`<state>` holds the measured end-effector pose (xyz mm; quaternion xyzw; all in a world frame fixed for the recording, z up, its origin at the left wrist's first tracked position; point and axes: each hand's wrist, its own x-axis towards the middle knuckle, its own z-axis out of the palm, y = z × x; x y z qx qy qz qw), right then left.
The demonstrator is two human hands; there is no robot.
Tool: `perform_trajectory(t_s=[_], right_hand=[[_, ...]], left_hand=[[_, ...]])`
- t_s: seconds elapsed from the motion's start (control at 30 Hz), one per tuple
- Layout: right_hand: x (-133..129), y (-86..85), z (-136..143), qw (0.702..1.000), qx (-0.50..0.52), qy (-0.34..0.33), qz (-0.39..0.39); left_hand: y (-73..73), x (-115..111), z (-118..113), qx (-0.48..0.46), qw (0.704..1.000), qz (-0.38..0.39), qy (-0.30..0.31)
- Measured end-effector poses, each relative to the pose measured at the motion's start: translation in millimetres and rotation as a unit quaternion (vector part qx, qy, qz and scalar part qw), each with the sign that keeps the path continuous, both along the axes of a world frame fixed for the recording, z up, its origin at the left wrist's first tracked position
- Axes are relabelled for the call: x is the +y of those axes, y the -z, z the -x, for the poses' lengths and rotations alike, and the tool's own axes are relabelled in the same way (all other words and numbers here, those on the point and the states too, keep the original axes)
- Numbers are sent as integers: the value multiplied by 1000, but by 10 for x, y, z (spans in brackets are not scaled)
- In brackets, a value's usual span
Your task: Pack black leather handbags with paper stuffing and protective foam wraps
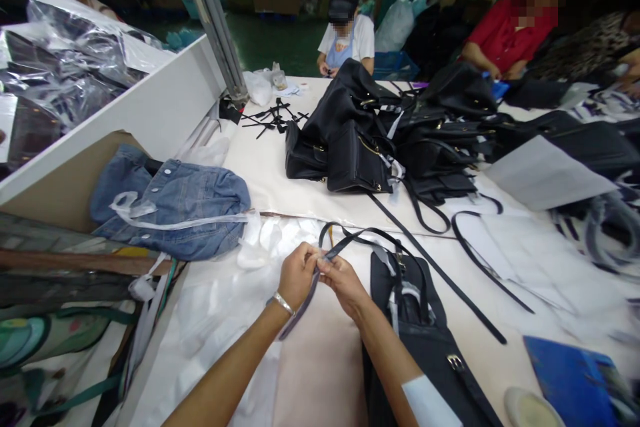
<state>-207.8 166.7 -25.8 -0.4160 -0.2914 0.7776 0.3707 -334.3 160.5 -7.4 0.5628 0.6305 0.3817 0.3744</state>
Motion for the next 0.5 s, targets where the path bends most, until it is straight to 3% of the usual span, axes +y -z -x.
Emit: perform_trajectory(t_s=[0.27, 0.37, 0.5], right_hand=[[-860, -317, -238, 997, -42, 51, -28], [-1203, -484, -422, 997, -47, 38, -41], [-1491, -696, -665, 996, -42, 63, -54]], left_hand=[[-277, -845, -206, -99, 994, 55, -6], [-435, -1152, -174, -113, 987, 66, 89], [-577, -1515, -40, -30, 960, 66, 271]])
